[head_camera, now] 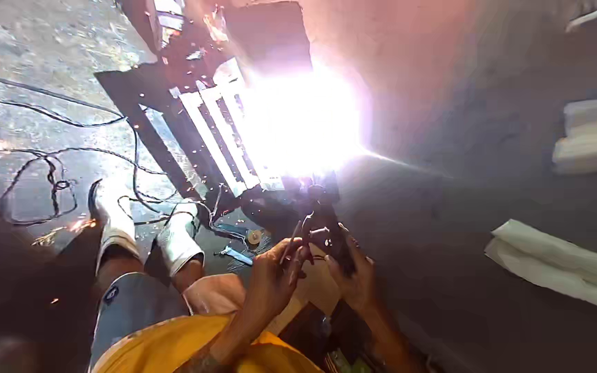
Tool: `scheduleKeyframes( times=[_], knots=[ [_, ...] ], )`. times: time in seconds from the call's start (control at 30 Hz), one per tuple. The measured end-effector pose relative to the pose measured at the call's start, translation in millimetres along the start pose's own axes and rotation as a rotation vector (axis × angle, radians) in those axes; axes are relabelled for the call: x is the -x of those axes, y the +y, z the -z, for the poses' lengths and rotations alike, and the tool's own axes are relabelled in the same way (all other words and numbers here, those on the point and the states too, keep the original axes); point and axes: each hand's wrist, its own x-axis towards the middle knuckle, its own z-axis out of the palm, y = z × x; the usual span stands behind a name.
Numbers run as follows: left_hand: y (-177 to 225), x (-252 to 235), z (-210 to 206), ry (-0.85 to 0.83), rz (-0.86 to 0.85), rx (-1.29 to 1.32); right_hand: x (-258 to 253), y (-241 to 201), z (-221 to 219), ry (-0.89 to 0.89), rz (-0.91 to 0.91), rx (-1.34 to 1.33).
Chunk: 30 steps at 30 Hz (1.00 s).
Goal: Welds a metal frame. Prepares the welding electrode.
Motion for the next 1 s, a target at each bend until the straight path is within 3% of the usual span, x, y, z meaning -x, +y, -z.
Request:
scheduleKeyframes(
  times=[0.5, 1.0],
  knots=[
    [-1.1, 3.3, 0.0, 0.023, -0.053, -0.023, 1.7, 1.5, -1.9, 0.014, 0.039, 0.012],
    [-9.7, -8.3, 1.8, 0.013, 0.001, -0.039, -5.4, 6.6, -8.9, 0.014, 0.011, 0.006]
  ],
)
